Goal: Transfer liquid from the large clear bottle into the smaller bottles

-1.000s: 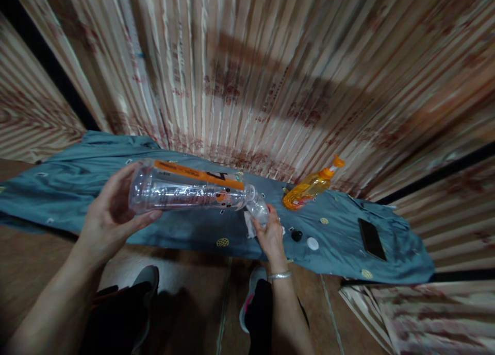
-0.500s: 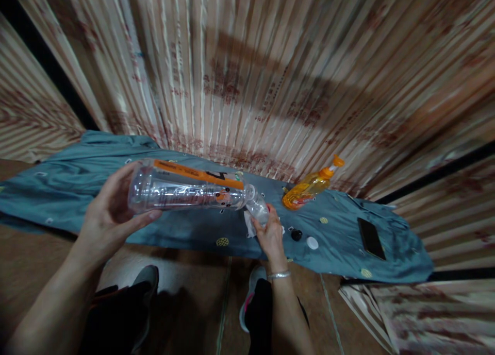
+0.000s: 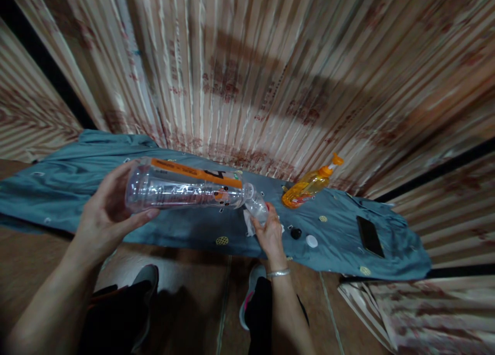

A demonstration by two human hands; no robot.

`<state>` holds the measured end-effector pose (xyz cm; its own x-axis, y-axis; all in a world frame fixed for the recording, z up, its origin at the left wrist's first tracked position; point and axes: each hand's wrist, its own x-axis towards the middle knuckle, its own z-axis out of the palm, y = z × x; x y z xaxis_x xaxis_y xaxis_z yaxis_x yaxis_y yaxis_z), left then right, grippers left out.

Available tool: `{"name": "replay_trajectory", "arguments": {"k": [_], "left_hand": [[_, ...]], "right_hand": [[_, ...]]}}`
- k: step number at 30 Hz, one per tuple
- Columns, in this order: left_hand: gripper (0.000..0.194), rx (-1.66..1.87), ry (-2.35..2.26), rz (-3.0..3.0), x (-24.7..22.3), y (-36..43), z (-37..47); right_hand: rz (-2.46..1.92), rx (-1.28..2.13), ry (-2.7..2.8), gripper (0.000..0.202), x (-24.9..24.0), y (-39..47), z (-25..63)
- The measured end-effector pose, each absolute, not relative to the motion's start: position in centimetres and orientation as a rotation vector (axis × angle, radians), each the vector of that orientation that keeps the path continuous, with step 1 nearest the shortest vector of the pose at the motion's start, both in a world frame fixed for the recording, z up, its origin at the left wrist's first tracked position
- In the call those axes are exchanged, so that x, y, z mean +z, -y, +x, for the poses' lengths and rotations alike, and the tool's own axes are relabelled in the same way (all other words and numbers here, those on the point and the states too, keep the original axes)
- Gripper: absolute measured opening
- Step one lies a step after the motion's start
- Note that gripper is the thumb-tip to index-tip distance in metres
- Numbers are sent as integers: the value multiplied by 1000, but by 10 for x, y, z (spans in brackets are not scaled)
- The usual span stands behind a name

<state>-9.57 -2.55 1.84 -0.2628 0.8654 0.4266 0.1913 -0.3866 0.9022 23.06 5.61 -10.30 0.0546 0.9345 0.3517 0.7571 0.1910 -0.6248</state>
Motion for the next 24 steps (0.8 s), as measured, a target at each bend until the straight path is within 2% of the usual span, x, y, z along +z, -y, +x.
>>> {"name": "replay_trajectory", "arguments": {"k": [24], "left_hand": [[94,1764,-1286,1470,17,24,-95]], "right_hand": [[-1566,280,1761,61,-103,-55,231]]}}
